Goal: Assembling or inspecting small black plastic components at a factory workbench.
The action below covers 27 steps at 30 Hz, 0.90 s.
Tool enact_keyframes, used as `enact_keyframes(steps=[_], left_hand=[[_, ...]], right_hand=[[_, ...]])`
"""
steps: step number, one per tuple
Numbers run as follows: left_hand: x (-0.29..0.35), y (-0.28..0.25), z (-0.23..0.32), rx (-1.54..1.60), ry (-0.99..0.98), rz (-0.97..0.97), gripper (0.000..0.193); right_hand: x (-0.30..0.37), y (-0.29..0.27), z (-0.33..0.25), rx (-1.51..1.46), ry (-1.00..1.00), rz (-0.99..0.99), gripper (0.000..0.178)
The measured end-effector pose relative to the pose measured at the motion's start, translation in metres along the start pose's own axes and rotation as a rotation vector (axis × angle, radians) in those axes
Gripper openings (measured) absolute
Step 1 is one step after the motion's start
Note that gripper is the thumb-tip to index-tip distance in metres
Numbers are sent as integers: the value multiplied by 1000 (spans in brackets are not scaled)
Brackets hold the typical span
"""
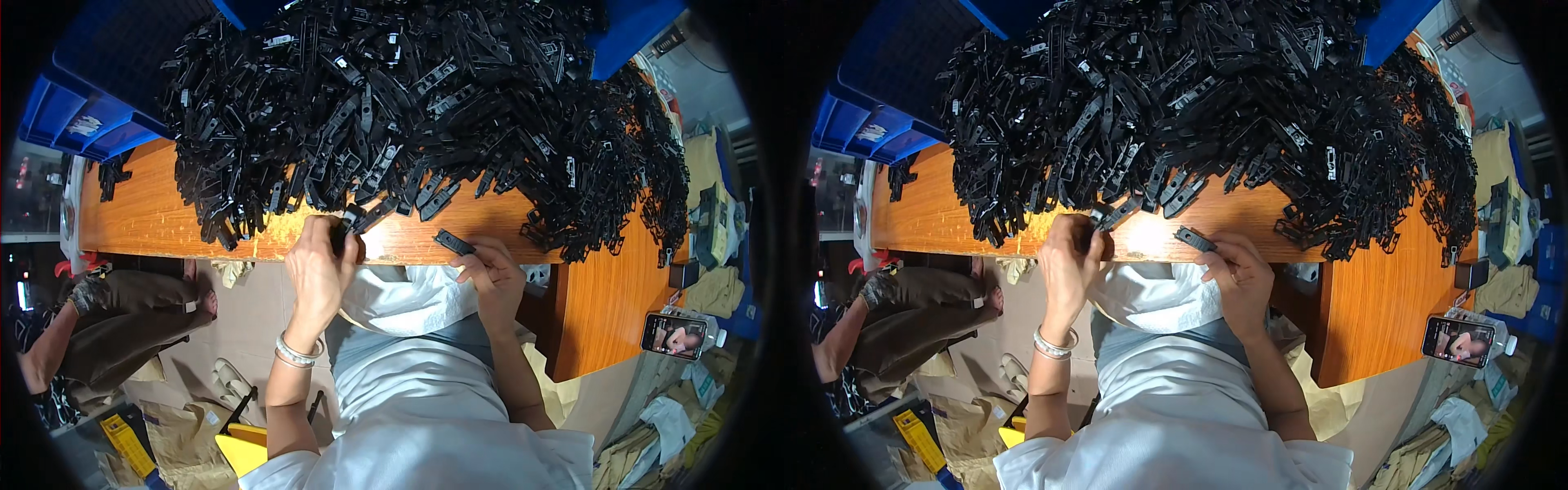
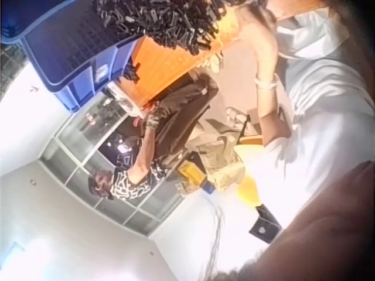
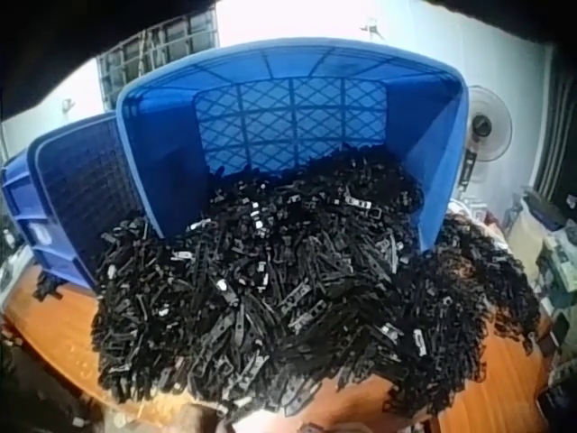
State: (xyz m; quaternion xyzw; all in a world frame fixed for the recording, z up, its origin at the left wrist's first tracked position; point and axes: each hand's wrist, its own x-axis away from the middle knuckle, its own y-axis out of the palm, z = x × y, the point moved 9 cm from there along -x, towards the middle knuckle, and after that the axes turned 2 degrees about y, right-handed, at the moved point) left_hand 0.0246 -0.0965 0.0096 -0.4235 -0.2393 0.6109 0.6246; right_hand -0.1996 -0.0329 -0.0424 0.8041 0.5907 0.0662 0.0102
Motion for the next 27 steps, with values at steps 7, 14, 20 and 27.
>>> enact_keyframes(steps=[7,14,20,27], left_hand=[[12,-7,-11,431,-158,220,27],[25,47,31,1279,-358,-391,30],[34,58,39,1294,-355,-412,39],[38,60,32,1311,-396,-380,40]], right_hand=[[3,2,-9,-42,2,65,12],[13,30,-30,-11,84,-124,7],[15,25,-21,-53,94,6,7],[16,22,-16,-77,110,1,7]])
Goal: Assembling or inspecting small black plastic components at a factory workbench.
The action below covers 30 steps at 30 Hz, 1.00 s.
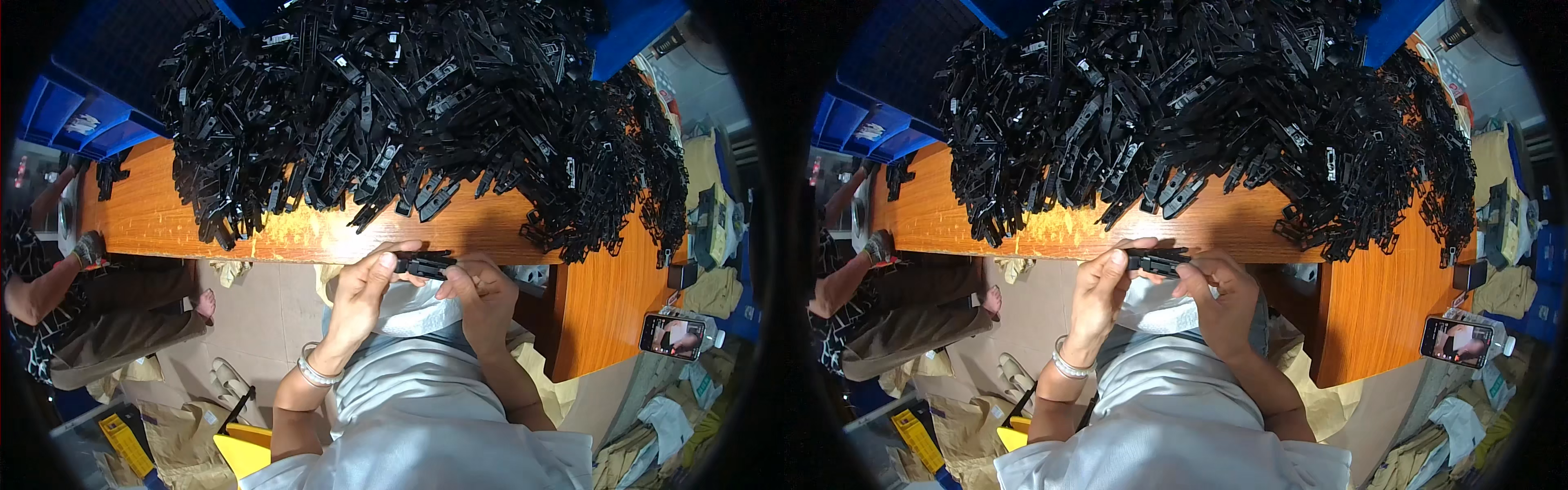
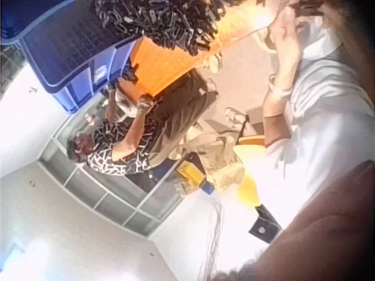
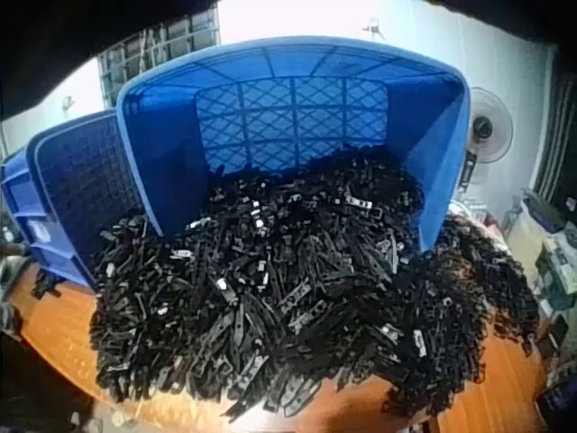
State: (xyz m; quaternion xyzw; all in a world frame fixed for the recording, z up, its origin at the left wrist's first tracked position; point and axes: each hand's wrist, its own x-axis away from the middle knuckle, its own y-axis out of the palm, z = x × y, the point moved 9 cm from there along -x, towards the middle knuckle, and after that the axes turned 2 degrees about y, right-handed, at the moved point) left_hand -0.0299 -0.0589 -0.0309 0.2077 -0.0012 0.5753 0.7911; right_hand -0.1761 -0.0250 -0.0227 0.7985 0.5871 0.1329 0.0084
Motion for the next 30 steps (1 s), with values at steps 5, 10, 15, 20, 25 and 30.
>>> enact_keyframes(steps=[5,10,15,20,25,30], left_hand=[[-4,9,-2,-65,-7,-35,25],[-8,21,17,-182,150,-120,10],[-16,37,19,-218,69,-265,11],[-34,61,53,-604,418,-466,16],[-91,38,135,-938,773,-54,10],[-126,30,201,-1016,1066,336,5]], right_hand=[[4,7,-9,215,-168,-93,3],[3,2,-2,134,-173,-36,13],[4,-3,0,-27,-62,-34,16],[-7,-26,9,-210,-50,86,15],[-16,-51,13,-287,-30,147,19],[-14,-47,21,-229,-23,123,19]])
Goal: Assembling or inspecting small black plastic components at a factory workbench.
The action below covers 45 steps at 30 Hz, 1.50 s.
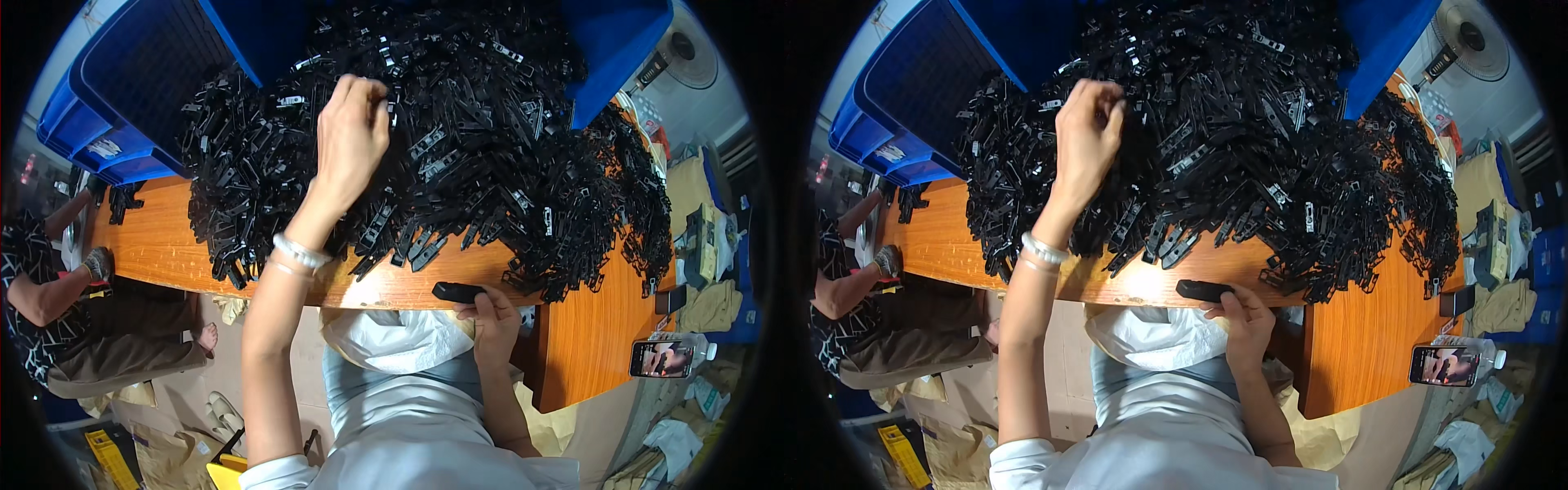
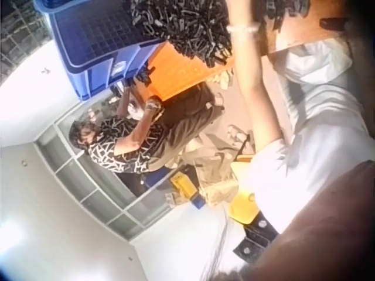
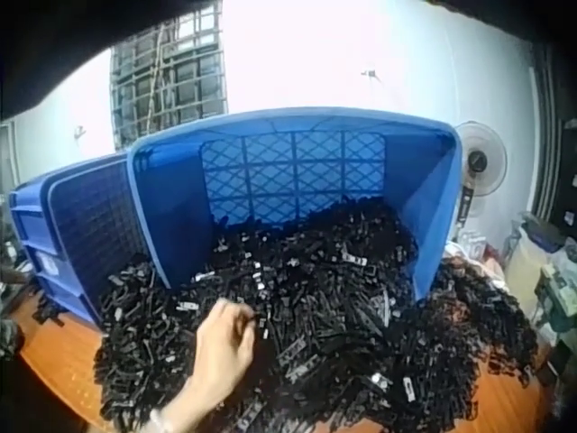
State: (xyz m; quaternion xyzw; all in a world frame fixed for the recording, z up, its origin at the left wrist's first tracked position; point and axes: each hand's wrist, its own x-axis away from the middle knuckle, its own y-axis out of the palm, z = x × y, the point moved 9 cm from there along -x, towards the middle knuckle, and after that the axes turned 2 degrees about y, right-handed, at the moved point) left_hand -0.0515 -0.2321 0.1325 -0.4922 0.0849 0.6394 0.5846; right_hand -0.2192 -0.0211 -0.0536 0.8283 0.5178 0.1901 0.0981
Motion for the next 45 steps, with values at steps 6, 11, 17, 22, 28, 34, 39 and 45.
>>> enact_keyframes(steps=[6,11,17,22,28,34,39,45], left_hand=[[-15,40,32,-256,341,-123,9],[-20,62,6,-489,40,-249,28],[-6,47,-23,-370,-214,-277,26],[19,33,-16,-319,-139,-260,21],[23,39,-5,-197,-93,-198,24],[27,24,14,-312,95,-78,25],[81,21,14,640,-507,-304,19],[178,47,35,921,-899,-874,27]], right_hand=[[-1,0,11,19,45,-20,19],[3,12,9,82,73,-44,15],[4,16,14,39,99,-56,14],[-2,17,11,16,84,-50,13],[-4,27,7,38,78,-71,12],[-6,22,5,78,63,-54,14],[-10,5,-13,-13,-22,25,19],[-3,28,-44,154,-219,-147,24]])
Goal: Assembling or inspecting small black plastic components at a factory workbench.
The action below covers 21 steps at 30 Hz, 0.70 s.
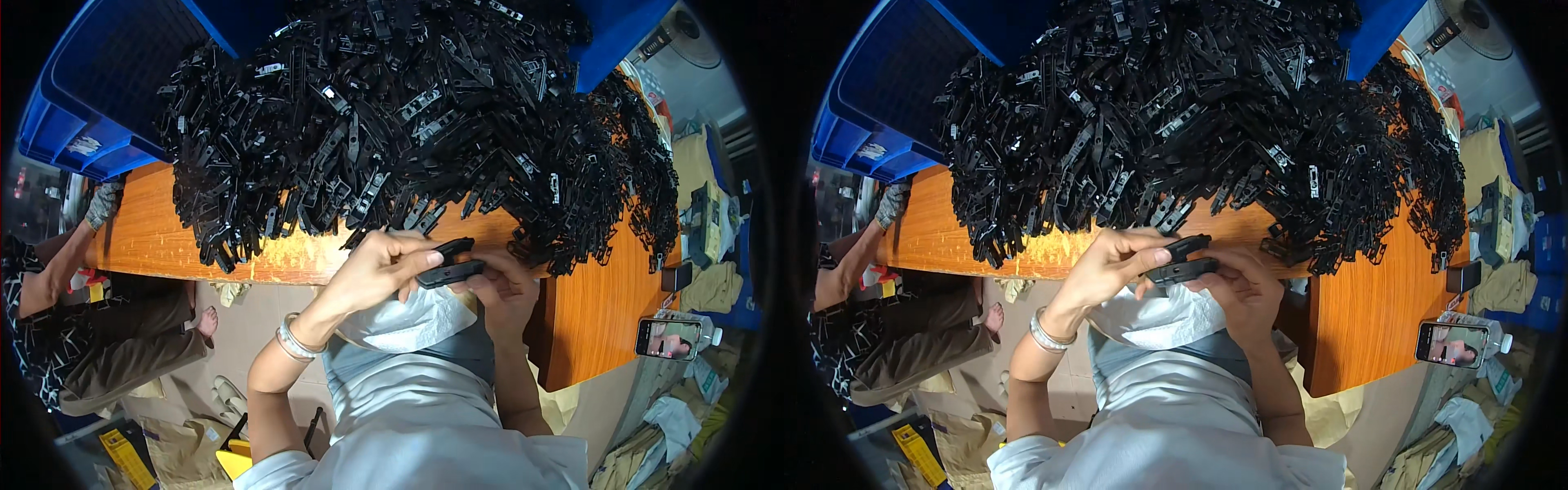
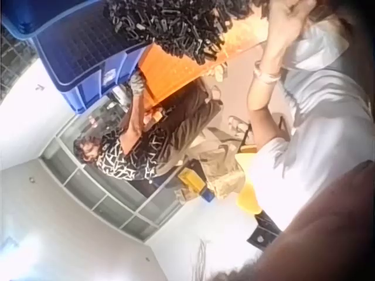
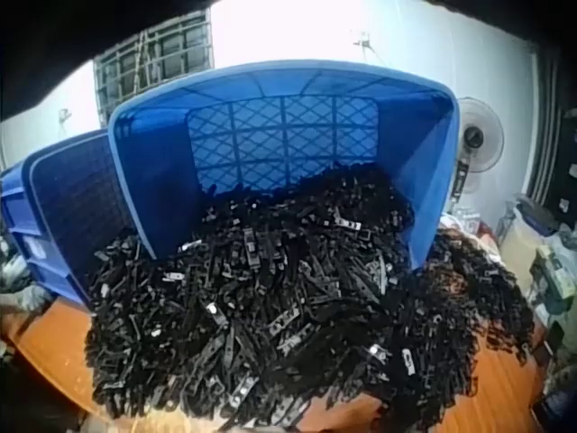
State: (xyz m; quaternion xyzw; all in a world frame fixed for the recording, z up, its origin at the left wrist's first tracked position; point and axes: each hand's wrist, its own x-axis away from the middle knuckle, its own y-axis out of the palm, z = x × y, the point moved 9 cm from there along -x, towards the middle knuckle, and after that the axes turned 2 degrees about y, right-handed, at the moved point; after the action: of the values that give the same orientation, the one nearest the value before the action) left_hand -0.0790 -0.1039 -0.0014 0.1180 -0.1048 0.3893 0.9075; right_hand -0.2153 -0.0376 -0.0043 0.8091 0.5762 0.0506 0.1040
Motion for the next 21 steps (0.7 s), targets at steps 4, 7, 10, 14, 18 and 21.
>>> enact_keyframes(steps=[4,7,10,14,18,21], left_hand=[[17,11,7,-40,87,-5,38],[34,9,26,-569,427,196,39],[38,6,16,-563,276,161,41],[43,9,15,-539,405,88,39],[47,7,6,-561,368,94,40],[50,7,5,-551,362,83,38]], right_hand=[[8,8,-3,14,-47,-39,25],[14,15,-4,42,-65,-3,25],[13,20,-5,303,-173,-156,29],[7,24,-3,269,-14,-171,33],[17,31,12,328,-10,-326,38],[21,30,19,344,-30,-324,41]])
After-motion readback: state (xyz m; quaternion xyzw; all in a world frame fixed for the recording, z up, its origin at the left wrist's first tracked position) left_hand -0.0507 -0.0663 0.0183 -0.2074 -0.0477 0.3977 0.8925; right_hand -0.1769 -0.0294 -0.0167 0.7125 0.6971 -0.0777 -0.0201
